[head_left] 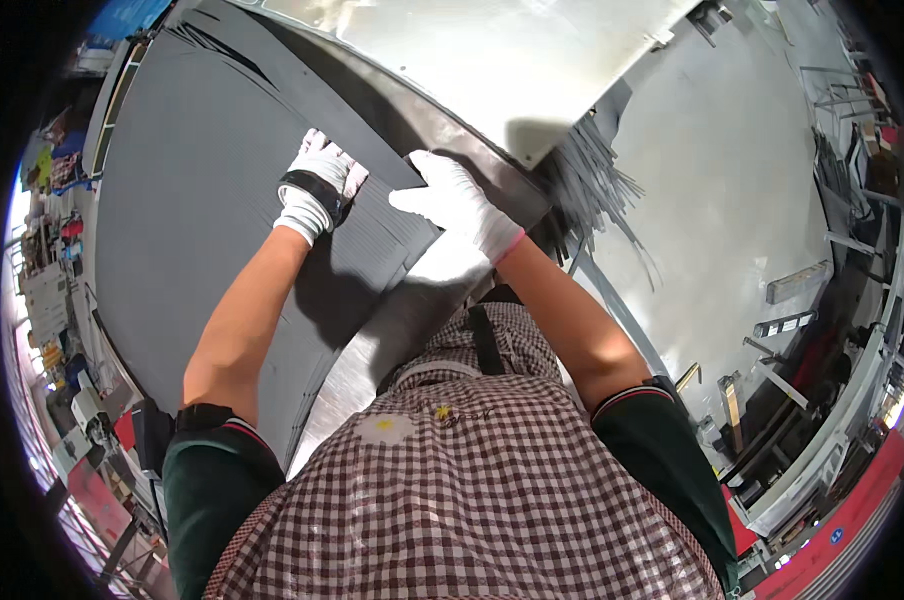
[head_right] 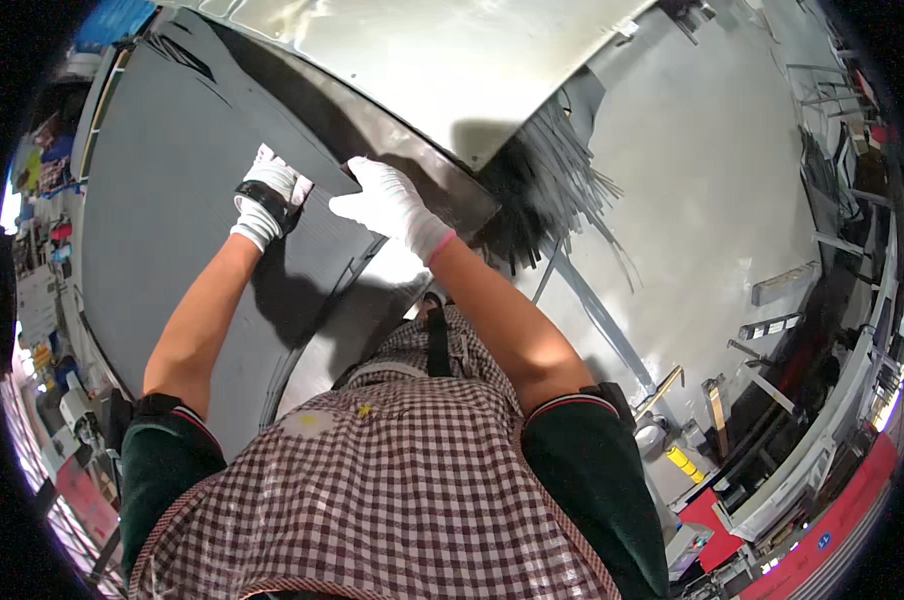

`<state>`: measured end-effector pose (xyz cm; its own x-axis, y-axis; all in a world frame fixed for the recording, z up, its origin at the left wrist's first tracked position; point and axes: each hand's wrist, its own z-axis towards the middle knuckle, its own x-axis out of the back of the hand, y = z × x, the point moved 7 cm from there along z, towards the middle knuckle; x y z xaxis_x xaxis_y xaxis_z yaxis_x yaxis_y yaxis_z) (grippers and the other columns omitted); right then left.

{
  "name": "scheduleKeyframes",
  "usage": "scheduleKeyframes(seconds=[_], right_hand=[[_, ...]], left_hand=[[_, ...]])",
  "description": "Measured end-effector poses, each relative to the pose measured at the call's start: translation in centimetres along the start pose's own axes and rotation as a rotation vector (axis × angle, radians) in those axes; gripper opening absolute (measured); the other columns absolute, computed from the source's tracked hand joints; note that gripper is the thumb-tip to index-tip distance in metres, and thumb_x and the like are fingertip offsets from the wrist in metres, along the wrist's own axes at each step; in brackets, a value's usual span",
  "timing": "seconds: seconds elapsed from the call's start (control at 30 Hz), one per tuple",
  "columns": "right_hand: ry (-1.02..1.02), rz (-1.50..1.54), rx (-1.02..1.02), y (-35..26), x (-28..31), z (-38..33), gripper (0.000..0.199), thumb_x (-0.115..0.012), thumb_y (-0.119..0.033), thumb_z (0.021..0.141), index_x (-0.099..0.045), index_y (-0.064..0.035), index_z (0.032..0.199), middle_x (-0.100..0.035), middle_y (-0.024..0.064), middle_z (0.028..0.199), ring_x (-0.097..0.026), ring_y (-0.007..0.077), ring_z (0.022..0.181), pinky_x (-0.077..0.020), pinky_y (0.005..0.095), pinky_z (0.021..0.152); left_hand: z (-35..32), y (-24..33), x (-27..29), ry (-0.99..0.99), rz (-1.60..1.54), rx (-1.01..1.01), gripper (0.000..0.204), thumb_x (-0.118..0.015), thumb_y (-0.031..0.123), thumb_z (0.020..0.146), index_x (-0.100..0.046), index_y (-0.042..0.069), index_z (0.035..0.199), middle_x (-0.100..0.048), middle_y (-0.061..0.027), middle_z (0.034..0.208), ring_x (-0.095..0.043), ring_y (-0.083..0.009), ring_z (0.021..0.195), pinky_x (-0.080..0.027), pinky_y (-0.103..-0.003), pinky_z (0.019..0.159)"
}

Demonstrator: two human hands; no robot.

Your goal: The recorder operates a machine and uses a knife to cut large sheets of black rubber material into strips.

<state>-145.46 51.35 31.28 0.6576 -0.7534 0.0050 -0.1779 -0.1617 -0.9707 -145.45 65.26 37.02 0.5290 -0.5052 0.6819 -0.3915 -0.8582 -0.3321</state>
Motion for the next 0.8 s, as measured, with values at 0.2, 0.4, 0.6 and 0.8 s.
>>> scheduleKeyframes(seconds=[0.2, 0.4, 0.6, 0.8], right_hand=[[-0.051, 0.510, 0.035, -2.5, -0.4, -4.9, 0.041, -0.067, 0.005, 0.077, -0.058, -0.0013, 0.116, -0.062, 0.0056, 0.103, -0.059, 0.0117, 0.090, -0.0514, 0.0283, 0.077], [-0.014, 0.412, 0.302, 0.4, -0.2, -7.6, 0.052, -0.073, 0.004, 0.075, -0.057, -0.0028, 0.124, -0.061, 0.0046, 0.122, -0.058, 0.0151, 0.111, -0.0482, 0.0337, 0.098], [0.296, -0.304, 0.582, 2.2, 2.5, -11.0, 0.050, -0.067, -0.008, 0.083, -0.054, -0.0048, 0.131, -0.054, 0.0195, 0.132, -0.052, 0.0345, 0.122, -0.0399, 0.0431, 0.105], [0.299, -0.305, 0.597, 4.6, 2.9, -12.6, 0.047, -0.061, -0.005, 0.085, -0.052, -0.0037, 0.132, -0.056, 0.0174, 0.126, -0.054, 0.0328, 0.116, -0.0413, 0.0418, 0.101]], left_hand=[[2.7, -2.3, -5.7, 0.272, -0.127, 0.062, 0.032, -0.058, 0.022, 0.086, -0.063, 0.015, 0.117, -0.063, -0.0074, 0.121, -0.056, -0.0291, 0.118, -0.044, -0.040, 0.100], [2.9, -5.8, -11.9, 0.262, -0.821, 0.118, 0.050, -0.045, 0.037, 0.093, -0.046, 0.010, 0.135, -0.047, -0.0101, 0.141, -0.045, -0.0322, 0.128, -0.034, -0.047, 0.107], [0.4, -1.2, -2.4, 0.420, -0.082, 0.022, 0.035, -0.042, 0.031, 0.098, -0.068, 0.011, 0.111, -0.064, -0.0079, 0.121, -0.048, -0.0308, 0.124, -0.028, -0.048, 0.112], [0.5, -0.9, -2.0, 0.454, 0.000, 0.029, 0.036, -0.043, 0.035, 0.098, -0.065, 0.011, 0.114, -0.062, -0.0055, 0.122, -0.046, -0.0318, 0.125, -0.029, -0.048, 0.111]])
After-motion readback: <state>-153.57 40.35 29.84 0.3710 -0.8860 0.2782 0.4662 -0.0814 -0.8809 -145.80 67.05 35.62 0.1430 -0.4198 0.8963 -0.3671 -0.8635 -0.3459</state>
